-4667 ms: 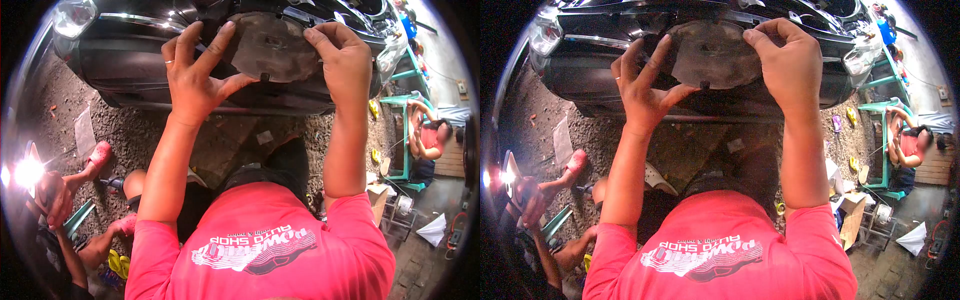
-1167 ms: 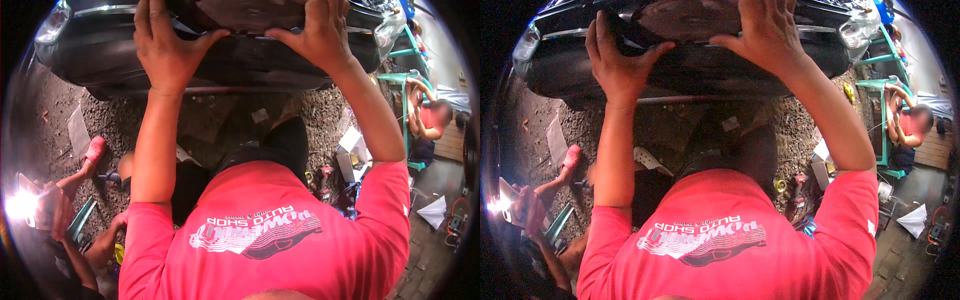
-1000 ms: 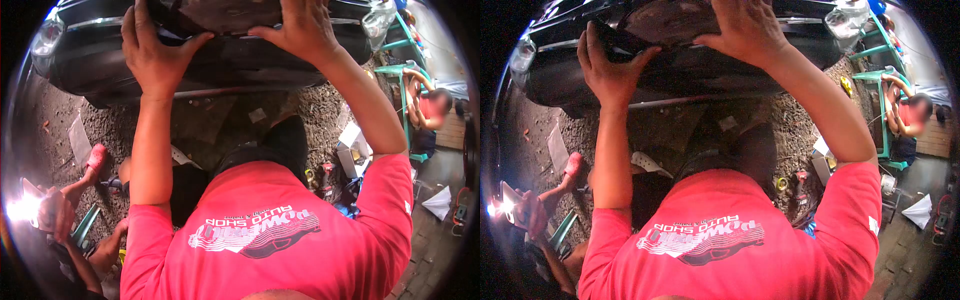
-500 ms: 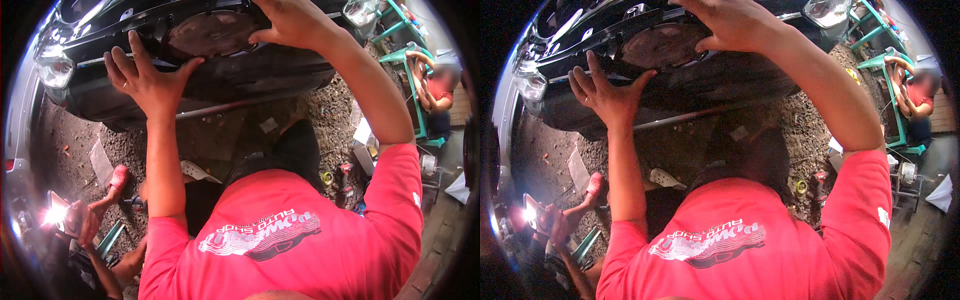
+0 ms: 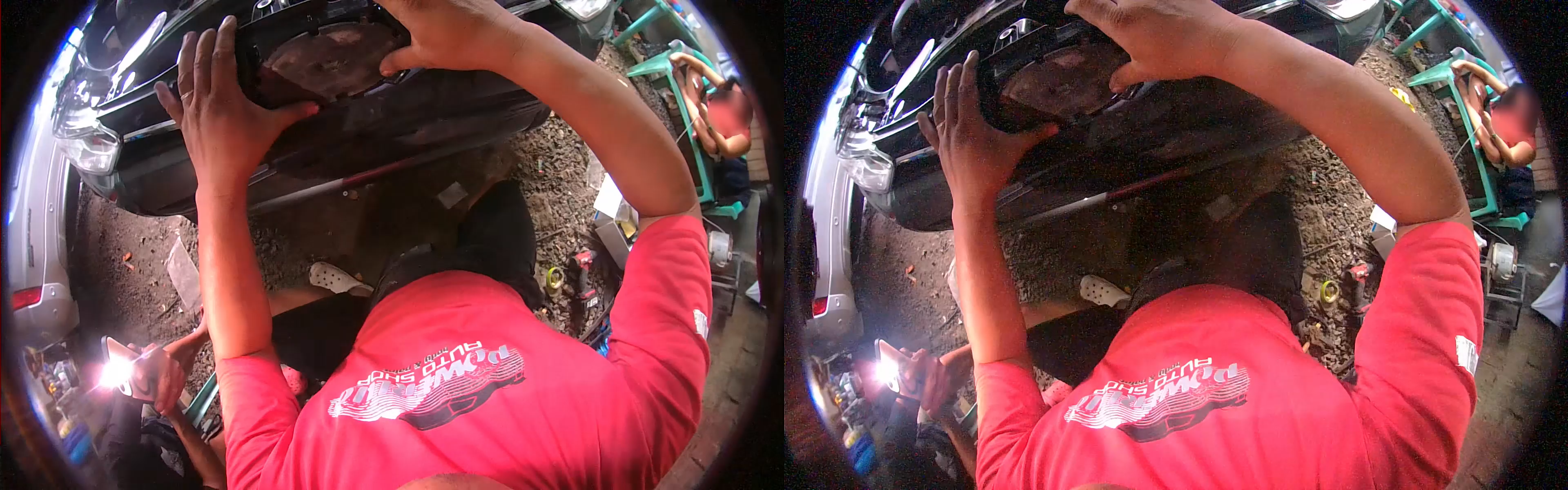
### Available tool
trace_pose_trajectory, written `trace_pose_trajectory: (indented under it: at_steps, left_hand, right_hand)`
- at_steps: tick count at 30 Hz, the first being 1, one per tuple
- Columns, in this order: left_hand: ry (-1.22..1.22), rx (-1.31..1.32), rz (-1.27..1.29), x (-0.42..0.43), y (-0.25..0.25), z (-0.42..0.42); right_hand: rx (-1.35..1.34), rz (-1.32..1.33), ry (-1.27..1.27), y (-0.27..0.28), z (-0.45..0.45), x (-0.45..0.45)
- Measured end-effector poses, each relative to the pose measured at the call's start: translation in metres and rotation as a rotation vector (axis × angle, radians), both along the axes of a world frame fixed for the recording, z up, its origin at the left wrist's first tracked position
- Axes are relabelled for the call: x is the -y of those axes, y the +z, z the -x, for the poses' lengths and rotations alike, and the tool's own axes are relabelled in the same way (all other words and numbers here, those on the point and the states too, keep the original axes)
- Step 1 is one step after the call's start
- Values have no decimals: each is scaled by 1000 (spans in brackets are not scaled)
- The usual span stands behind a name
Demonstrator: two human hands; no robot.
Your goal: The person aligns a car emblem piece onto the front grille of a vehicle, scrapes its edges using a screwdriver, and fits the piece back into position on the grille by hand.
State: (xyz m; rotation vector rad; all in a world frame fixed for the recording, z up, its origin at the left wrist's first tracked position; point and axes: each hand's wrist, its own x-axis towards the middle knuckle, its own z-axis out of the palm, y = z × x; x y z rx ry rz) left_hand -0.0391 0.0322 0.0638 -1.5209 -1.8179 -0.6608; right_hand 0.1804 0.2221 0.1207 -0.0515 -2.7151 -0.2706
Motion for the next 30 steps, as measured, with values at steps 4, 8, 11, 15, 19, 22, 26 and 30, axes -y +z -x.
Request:
trace_pose_trajectory:
  at_steps: [4,8,11,15,19,22,26,30]
  left_hand:
    - [-53,-3,16,2,5,7]
    - [-83,-56,-9,-1,10,2]
    - [-109,-42,-32,2,9,6]
    - [21,54,114,9,15,3]
    - [24,-49,64,7,10,9]
    - [-28,55,61,10,13,9]
    - [1,-19,53,9,10,10]
    - [43,1,91,8,12,7]
  right_hand:
    - [-14,-27,7,-3,0,11]
    - [-63,-139,4,-15,-1,13]
    - [-8,-234,-52,-21,-3,16]
    - [7,-119,28,-20,-7,17]
    - [67,-276,-88,-14,-3,23]
    - [25,-339,-89,-20,1,16]
    - [2,-261,-36,-15,-1,16]
    - [-61,-75,-25,-14,-7,20]
